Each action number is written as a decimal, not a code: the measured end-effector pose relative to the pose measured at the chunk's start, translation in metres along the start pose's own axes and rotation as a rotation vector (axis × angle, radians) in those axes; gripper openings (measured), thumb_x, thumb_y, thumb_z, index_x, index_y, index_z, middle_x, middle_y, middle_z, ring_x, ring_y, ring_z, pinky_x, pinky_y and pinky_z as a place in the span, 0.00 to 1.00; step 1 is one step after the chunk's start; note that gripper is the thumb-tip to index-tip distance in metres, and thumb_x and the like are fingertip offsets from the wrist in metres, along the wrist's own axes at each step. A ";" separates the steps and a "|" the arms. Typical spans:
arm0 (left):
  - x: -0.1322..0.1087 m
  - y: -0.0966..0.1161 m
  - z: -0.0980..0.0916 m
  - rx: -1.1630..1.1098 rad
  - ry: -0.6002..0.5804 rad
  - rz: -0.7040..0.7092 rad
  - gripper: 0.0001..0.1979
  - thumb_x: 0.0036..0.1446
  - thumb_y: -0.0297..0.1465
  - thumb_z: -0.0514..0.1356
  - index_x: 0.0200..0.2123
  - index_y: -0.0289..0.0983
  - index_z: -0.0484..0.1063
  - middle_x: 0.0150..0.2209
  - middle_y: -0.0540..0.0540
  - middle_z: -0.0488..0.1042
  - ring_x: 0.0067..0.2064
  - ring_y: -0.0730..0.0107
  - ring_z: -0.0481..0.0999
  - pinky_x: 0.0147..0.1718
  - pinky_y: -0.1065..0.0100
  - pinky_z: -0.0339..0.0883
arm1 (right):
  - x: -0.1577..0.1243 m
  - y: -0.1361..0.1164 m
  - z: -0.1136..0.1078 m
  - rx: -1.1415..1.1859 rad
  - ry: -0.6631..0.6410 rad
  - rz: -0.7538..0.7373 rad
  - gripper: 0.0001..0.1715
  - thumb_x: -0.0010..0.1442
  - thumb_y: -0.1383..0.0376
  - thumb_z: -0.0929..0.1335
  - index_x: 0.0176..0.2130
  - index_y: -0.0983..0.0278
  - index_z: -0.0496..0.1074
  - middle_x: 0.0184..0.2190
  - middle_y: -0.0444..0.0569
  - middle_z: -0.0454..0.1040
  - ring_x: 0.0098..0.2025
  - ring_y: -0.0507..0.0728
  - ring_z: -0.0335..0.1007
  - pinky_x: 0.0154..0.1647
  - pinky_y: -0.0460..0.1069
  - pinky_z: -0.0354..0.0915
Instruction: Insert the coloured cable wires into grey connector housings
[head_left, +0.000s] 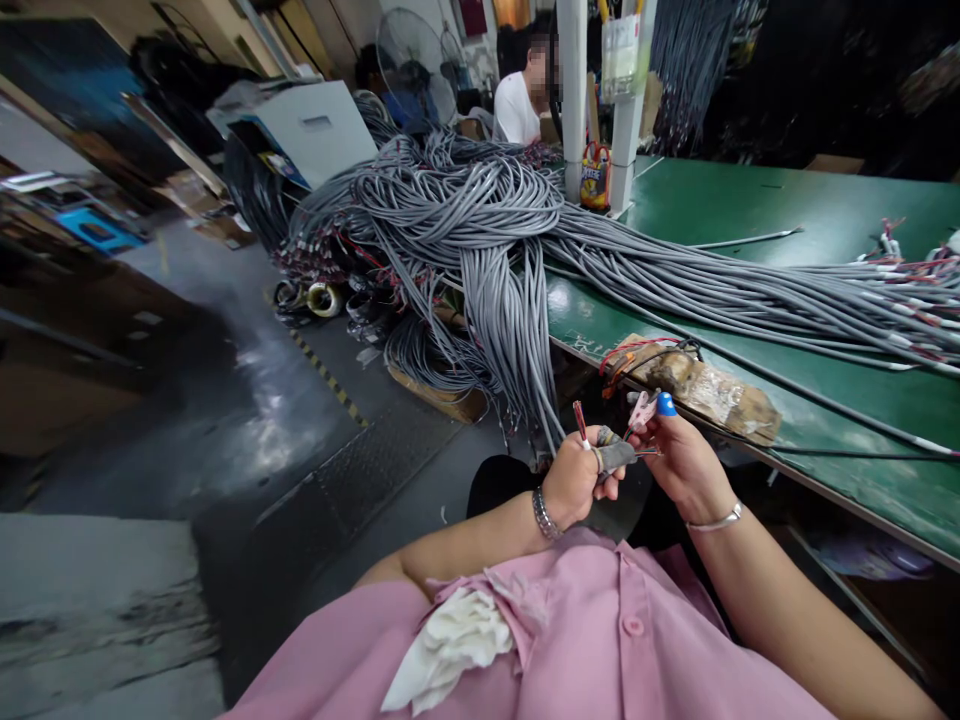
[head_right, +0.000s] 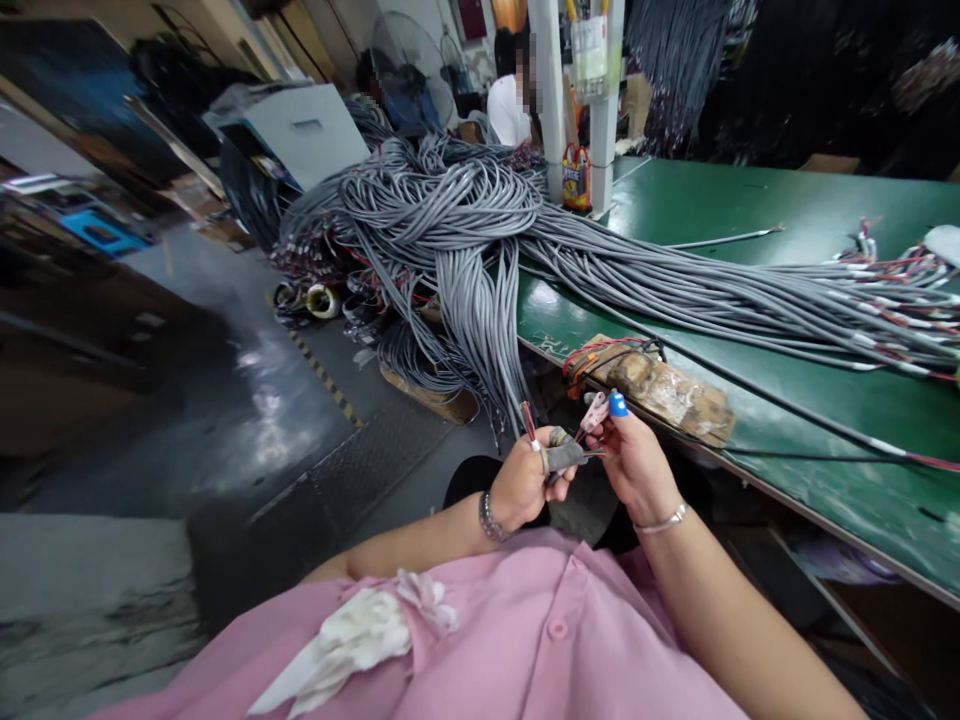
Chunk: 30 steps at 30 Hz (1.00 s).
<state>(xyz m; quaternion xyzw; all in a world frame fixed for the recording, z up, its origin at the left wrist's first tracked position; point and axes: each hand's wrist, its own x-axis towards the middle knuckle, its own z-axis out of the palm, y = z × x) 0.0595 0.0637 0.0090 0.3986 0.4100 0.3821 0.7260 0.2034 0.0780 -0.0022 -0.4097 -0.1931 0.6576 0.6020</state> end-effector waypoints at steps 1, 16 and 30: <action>0.000 0.000 0.000 0.007 0.002 -0.006 0.18 0.47 0.43 0.66 0.24 0.35 0.66 0.18 0.52 0.68 0.13 0.79 0.64 0.09 0.76 0.44 | 0.000 0.001 0.000 0.009 0.004 -0.008 0.18 0.49 0.50 0.75 0.28 0.62 0.74 0.23 0.45 0.71 0.24 0.52 0.63 0.26 0.48 0.64; -0.003 -0.001 -0.001 0.064 -0.022 -0.021 0.17 0.47 0.41 0.66 0.22 0.34 0.65 0.17 0.52 0.68 0.12 0.80 0.63 0.09 0.76 0.44 | 0.004 0.009 -0.006 0.137 -0.107 0.058 0.19 0.54 0.48 0.72 0.32 0.61 0.75 0.27 0.44 0.74 0.26 0.50 0.67 0.24 0.45 0.66; -0.006 0.001 -0.010 0.000 -0.024 -0.019 0.18 0.47 0.41 0.66 0.23 0.34 0.65 0.18 0.52 0.69 0.12 0.80 0.64 0.10 0.76 0.45 | 0.000 -0.002 -0.003 0.017 -0.129 0.051 0.18 0.57 0.50 0.70 0.34 0.63 0.76 0.27 0.45 0.73 0.25 0.49 0.65 0.24 0.43 0.66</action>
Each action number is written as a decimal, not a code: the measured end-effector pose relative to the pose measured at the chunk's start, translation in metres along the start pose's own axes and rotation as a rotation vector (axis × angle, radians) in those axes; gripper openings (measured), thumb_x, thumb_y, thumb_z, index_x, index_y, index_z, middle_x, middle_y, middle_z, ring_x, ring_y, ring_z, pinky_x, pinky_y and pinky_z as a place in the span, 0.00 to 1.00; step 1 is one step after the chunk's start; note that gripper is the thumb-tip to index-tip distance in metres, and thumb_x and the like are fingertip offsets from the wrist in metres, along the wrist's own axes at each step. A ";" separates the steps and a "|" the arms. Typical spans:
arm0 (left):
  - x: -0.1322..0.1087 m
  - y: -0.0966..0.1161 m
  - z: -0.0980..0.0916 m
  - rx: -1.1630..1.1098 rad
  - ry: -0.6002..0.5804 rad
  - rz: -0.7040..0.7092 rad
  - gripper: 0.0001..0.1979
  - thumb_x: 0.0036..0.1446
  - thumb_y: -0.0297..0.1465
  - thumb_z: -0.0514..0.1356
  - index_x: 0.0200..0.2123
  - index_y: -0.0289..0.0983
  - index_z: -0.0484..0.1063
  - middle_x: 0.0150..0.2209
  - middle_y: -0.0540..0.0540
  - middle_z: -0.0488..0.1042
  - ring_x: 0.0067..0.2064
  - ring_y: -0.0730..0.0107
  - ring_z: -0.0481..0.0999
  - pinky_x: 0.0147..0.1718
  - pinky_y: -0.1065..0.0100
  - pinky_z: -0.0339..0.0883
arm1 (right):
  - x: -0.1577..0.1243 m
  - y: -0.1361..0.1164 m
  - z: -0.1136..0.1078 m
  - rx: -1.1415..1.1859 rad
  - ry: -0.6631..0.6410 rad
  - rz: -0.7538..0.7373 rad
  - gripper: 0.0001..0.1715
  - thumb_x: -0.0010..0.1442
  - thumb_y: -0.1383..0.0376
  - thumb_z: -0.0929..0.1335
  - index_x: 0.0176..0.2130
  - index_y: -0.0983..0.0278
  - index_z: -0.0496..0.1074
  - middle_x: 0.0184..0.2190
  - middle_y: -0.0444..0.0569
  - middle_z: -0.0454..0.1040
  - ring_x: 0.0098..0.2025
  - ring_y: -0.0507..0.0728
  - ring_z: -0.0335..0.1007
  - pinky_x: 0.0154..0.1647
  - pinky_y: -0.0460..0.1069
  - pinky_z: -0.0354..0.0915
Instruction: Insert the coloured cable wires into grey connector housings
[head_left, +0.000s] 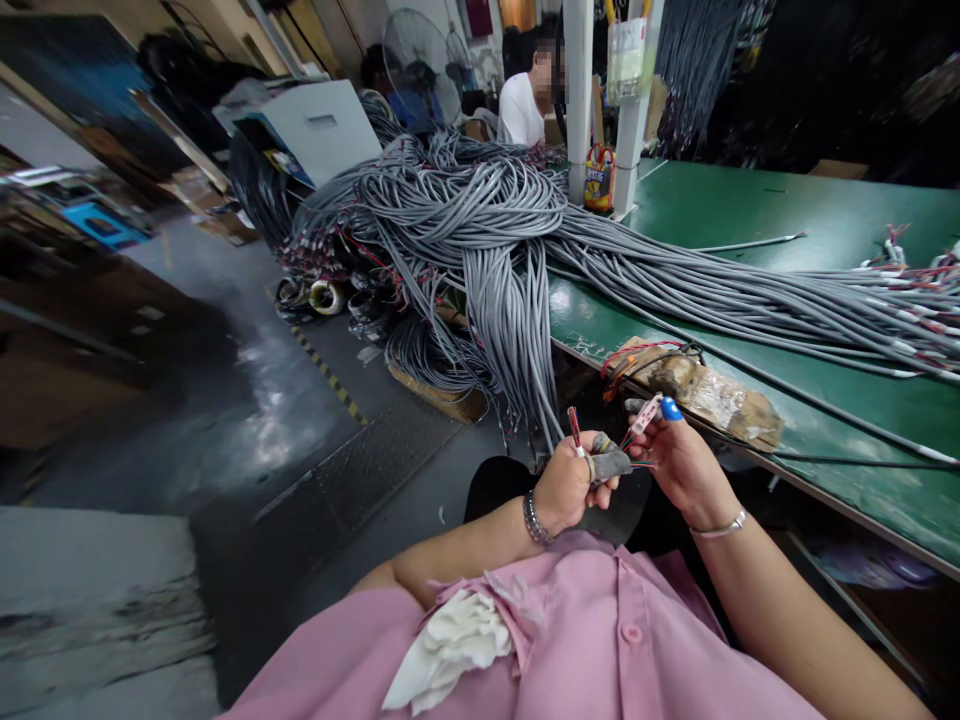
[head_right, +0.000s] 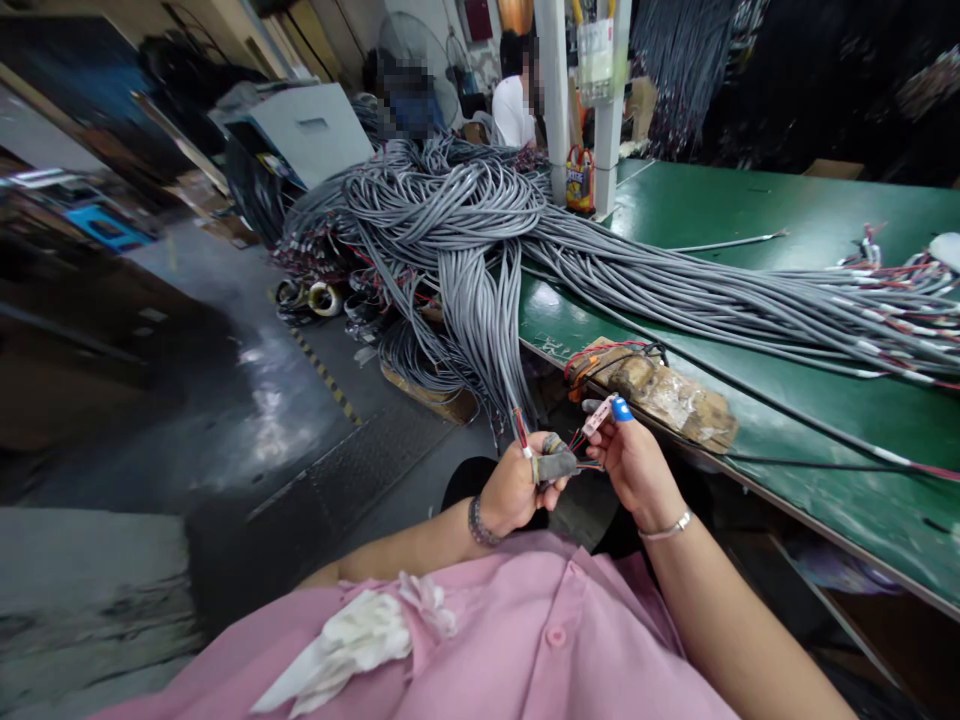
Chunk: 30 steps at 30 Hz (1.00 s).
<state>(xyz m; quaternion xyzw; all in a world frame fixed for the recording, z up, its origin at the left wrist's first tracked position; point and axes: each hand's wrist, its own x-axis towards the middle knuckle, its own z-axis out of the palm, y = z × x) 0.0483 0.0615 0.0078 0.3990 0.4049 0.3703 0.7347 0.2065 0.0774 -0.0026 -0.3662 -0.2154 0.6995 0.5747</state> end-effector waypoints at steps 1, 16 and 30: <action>0.001 0.000 0.000 -0.009 0.000 0.002 0.18 0.47 0.41 0.66 0.23 0.34 0.65 0.18 0.52 0.69 0.12 0.80 0.64 0.10 0.76 0.45 | 0.000 0.001 0.000 -0.009 -0.001 -0.010 0.19 0.58 0.49 0.69 0.33 0.63 0.75 0.27 0.44 0.72 0.25 0.49 0.64 0.23 0.43 0.65; 0.004 0.000 0.009 -0.004 0.050 -0.002 0.18 0.47 0.42 0.66 0.22 0.35 0.65 0.17 0.52 0.69 0.12 0.80 0.63 0.09 0.77 0.44 | 0.004 0.007 -0.005 0.136 0.070 0.051 0.15 0.52 0.55 0.74 0.35 0.63 0.78 0.29 0.47 0.78 0.29 0.53 0.69 0.31 0.47 0.67; 0.005 0.001 0.013 0.035 0.071 0.004 0.20 0.46 0.44 0.66 0.21 0.35 0.64 0.16 0.52 0.67 0.12 0.80 0.63 0.10 0.76 0.43 | 0.000 0.007 0.004 0.077 0.053 0.002 0.18 0.50 0.51 0.75 0.35 0.60 0.78 0.26 0.44 0.77 0.25 0.52 0.68 0.28 0.48 0.65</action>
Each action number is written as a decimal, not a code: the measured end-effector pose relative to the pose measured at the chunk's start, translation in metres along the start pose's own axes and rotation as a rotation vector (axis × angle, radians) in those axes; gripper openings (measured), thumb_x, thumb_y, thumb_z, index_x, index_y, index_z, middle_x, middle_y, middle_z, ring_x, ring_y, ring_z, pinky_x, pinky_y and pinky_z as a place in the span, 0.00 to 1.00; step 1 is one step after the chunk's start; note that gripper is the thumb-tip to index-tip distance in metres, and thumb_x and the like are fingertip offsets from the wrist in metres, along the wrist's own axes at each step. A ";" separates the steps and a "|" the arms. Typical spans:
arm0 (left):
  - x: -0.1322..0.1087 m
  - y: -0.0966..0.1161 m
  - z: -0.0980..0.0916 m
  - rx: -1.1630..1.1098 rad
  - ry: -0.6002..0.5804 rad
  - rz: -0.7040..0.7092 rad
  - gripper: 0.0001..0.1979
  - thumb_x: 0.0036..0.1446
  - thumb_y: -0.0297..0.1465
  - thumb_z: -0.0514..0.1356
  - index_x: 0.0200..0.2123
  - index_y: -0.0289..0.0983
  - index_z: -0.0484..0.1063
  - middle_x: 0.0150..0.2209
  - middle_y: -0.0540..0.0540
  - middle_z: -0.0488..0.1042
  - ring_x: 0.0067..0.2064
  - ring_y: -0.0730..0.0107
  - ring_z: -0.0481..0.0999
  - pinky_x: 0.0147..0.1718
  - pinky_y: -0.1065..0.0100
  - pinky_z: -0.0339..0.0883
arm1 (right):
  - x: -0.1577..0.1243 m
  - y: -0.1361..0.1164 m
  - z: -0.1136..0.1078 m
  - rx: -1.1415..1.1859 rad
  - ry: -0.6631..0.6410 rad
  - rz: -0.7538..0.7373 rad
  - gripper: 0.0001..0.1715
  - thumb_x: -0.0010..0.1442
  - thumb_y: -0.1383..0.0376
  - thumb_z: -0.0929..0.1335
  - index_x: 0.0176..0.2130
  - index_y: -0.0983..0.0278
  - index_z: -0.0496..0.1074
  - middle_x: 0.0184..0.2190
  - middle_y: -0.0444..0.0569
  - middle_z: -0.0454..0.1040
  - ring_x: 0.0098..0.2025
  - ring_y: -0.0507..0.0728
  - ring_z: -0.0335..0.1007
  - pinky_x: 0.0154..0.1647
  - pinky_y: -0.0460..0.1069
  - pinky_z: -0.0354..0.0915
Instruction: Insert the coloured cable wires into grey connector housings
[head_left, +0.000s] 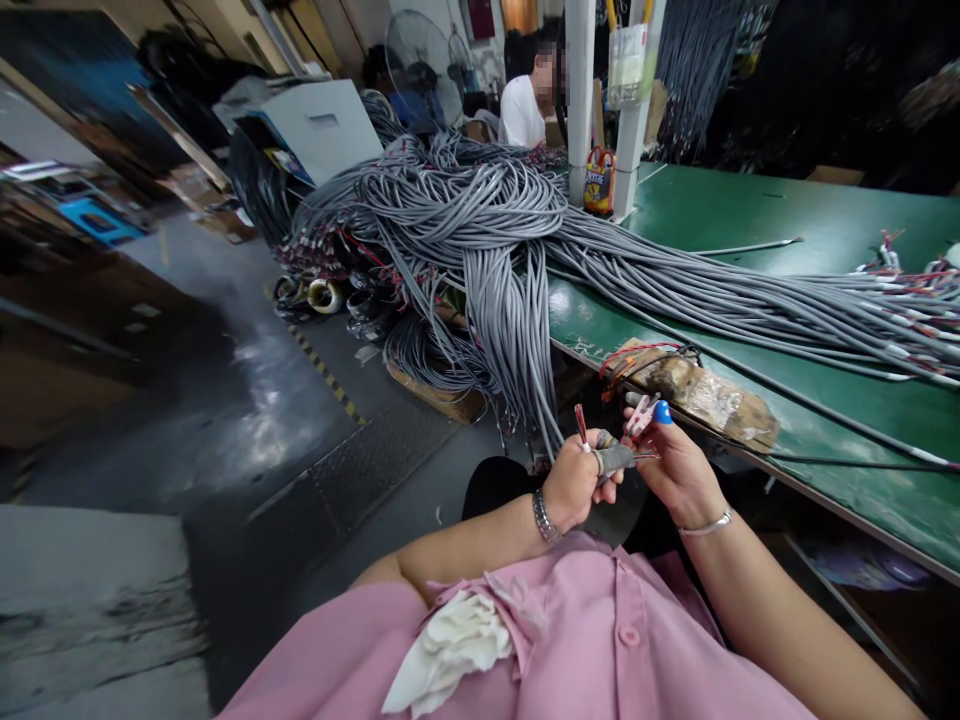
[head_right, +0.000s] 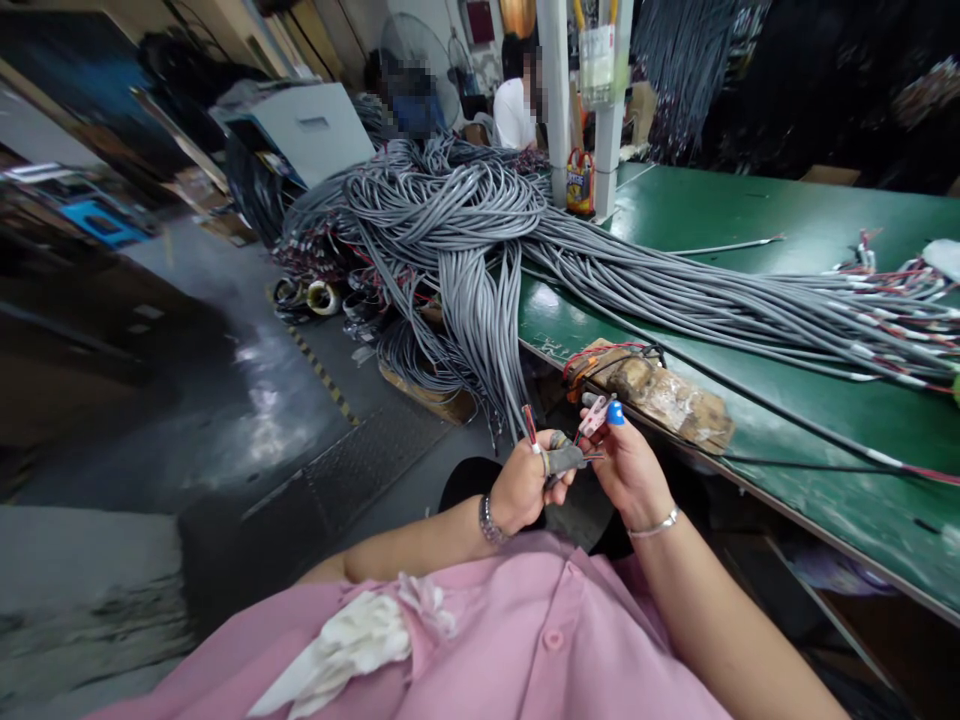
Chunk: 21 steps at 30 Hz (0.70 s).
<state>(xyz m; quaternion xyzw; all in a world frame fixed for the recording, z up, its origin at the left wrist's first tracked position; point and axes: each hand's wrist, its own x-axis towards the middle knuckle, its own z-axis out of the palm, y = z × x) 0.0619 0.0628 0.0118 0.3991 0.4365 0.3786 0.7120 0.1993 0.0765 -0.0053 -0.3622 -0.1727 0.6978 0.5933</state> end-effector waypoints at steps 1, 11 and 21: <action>0.000 0.000 0.000 0.000 -0.002 0.004 0.19 0.46 0.44 0.65 0.21 0.35 0.64 0.16 0.52 0.68 0.12 0.80 0.63 0.10 0.76 0.43 | 0.000 0.000 0.001 -0.003 0.002 -0.004 0.18 0.49 0.51 0.75 0.35 0.60 0.78 0.26 0.44 0.77 0.26 0.52 0.68 0.27 0.48 0.64; -0.005 -0.010 0.000 -0.085 0.041 0.095 0.17 0.47 0.40 0.66 0.24 0.35 0.64 0.19 0.53 0.69 0.13 0.80 0.64 0.10 0.76 0.45 | -0.002 -0.002 -0.001 0.099 -0.048 0.008 0.14 0.57 0.53 0.71 0.34 0.60 0.77 0.31 0.45 0.77 0.30 0.52 0.70 0.31 0.47 0.66; -0.012 -0.010 -0.003 -0.064 0.074 0.087 0.16 0.47 0.39 0.65 0.23 0.35 0.64 0.18 0.53 0.69 0.14 0.80 0.64 0.11 0.76 0.46 | -0.005 -0.005 0.000 -0.045 -0.029 -0.042 0.11 0.55 0.56 0.73 0.35 0.61 0.76 0.31 0.44 0.76 0.30 0.50 0.68 0.29 0.45 0.66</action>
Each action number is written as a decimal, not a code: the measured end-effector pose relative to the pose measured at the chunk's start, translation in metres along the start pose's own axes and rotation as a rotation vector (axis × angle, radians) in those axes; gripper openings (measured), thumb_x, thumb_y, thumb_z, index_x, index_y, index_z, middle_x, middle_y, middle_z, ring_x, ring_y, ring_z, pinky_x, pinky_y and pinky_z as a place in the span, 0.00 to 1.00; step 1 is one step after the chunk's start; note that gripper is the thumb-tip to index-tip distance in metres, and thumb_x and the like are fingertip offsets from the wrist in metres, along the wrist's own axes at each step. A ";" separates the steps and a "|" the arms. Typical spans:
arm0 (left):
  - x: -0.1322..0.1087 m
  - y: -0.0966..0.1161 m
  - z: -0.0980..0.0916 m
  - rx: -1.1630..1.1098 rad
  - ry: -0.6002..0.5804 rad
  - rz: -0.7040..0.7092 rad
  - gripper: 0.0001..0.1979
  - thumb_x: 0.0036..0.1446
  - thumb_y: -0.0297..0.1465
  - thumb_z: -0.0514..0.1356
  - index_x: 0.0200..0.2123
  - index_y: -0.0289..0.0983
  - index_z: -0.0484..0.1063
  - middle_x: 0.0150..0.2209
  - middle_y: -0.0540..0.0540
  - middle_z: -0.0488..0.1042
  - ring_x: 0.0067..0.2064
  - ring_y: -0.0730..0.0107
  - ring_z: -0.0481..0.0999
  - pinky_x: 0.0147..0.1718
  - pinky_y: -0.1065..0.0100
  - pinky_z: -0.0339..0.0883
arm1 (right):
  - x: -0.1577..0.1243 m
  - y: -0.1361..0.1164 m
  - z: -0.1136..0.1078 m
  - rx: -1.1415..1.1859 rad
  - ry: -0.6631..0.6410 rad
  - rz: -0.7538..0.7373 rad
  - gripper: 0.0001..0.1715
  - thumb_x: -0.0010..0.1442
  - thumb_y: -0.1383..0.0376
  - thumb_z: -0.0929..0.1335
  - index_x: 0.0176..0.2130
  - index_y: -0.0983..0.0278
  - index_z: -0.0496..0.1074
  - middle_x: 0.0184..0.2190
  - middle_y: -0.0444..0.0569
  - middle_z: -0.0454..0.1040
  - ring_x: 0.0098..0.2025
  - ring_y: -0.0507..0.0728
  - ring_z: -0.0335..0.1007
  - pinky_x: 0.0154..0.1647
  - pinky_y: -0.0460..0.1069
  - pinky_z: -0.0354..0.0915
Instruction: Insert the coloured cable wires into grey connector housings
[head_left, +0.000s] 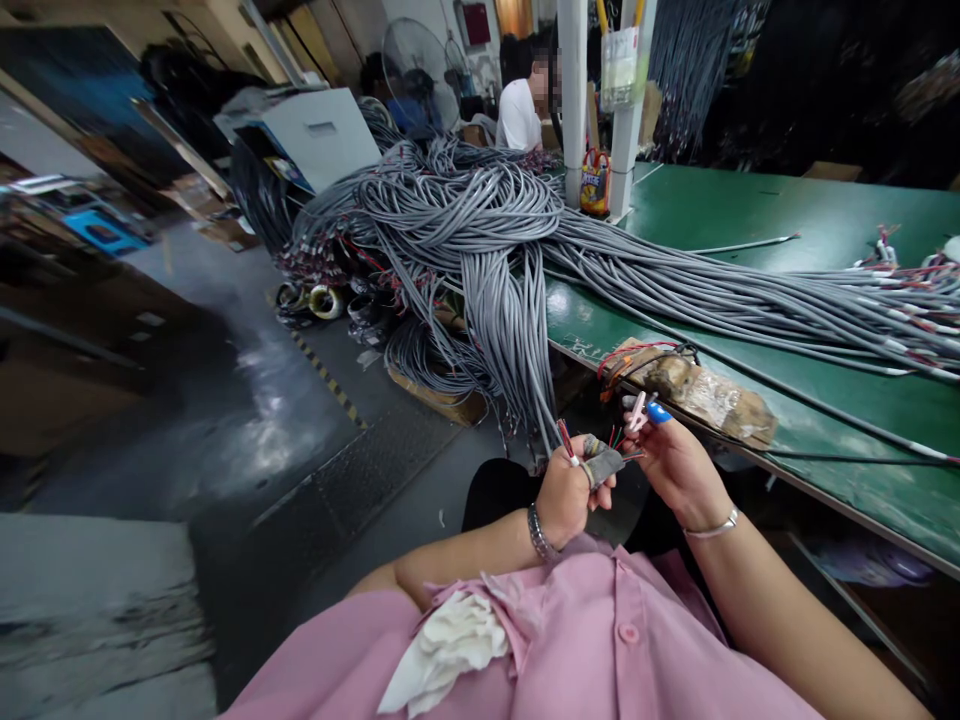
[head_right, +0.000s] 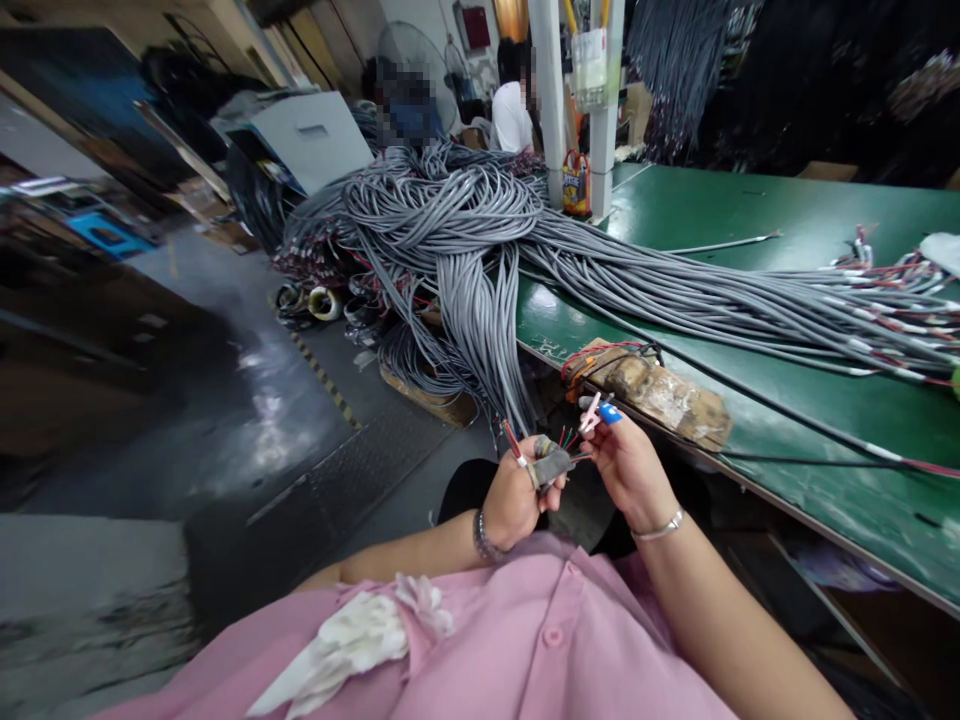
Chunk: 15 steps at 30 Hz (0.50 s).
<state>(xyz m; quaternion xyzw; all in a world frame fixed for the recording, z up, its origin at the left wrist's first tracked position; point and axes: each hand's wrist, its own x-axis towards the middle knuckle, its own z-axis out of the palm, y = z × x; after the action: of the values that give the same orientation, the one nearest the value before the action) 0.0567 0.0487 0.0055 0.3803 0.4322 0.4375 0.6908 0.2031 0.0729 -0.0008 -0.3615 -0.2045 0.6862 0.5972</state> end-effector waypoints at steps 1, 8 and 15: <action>0.001 0.001 0.000 -0.005 0.011 -0.002 0.16 0.47 0.40 0.65 0.23 0.35 0.63 0.18 0.53 0.69 0.14 0.80 0.64 0.11 0.76 0.45 | 0.000 0.001 -0.001 -0.011 0.001 -0.015 0.12 0.55 0.56 0.72 0.34 0.61 0.76 0.31 0.45 0.76 0.30 0.50 0.68 0.30 0.45 0.66; 0.005 0.004 0.003 -0.030 -0.008 -0.016 0.17 0.46 0.39 0.66 0.23 0.36 0.63 0.18 0.53 0.68 0.13 0.80 0.64 0.11 0.75 0.45 | 0.007 0.014 -0.006 -0.151 0.087 -0.223 0.21 0.57 0.46 0.68 0.31 0.61 0.77 0.30 0.46 0.77 0.30 0.53 0.69 0.31 0.48 0.64; 0.013 -0.001 0.005 -0.033 -0.003 -0.038 0.16 0.46 0.39 0.65 0.24 0.36 0.63 0.19 0.53 0.69 0.13 0.80 0.64 0.10 0.76 0.44 | 0.015 0.012 -0.004 0.039 0.030 -0.071 0.20 0.50 0.48 0.74 0.32 0.61 0.77 0.29 0.45 0.77 0.26 0.51 0.68 0.30 0.48 0.67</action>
<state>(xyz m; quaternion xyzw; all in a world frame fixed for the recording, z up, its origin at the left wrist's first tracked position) 0.0647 0.0595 0.0031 0.3613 0.4310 0.4308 0.7058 0.1973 0.0842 -0.0158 -0.3523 -0.1948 0.6630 0.6312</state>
